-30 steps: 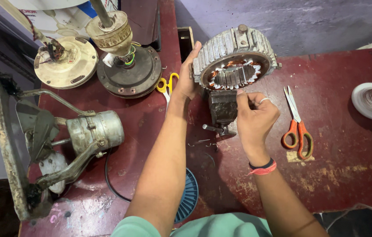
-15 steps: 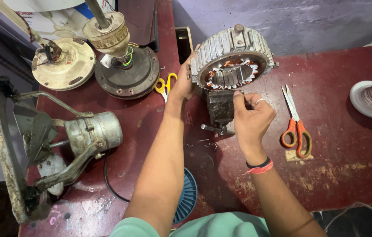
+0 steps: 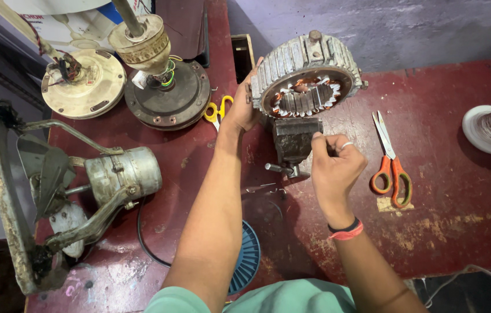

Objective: The person works on a disassembled electric motor stator clamped in a bench vise. They use a yellow-handled screwdriver to adjust and press down copper windings inside the stator slots, repeatedly tapping and repositioning the windings. The workspace contains other motor parts and tools on a red workbench.

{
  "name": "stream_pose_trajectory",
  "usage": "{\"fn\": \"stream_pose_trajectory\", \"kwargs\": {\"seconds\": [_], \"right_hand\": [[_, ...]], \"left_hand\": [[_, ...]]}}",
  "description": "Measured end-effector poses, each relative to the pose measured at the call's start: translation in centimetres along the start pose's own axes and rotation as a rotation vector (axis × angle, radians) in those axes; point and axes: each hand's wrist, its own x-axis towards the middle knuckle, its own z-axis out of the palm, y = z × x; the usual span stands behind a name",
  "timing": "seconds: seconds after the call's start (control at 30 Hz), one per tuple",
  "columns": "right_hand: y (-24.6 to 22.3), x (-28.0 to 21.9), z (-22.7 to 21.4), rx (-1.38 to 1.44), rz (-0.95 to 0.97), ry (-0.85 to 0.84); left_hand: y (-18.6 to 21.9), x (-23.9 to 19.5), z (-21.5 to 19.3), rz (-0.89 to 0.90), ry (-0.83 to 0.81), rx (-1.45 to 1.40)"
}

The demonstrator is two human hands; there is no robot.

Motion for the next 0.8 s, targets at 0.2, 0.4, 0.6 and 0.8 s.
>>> {"fn": "stream_pose_trajectory", "kwargs": {"seconds": [0.2,0.4,0.6,0.8], "right_hand": [[1.2,-0.6,-0.9,0.01,0.021,-0.004],[3.2,1.6,-0.5,0.106,-0.076,-0.085],[4.4,5.9,1.5,0.492,-0.108,-0.277],[5.5,7.6,1.8,0.745,-0.09,-0.377]], "left_hand": [[0.8,-0.3,1.3,0.013,-0.01,-0.001],[1.9,-0.9,2.9,-0.025,-0.028,-0.038],[2.3,-1.2,3.5,-0.017,-0.063,-0.073],[1.6,-1.1,2.5,0.059,-0.116,-0.001]]}}
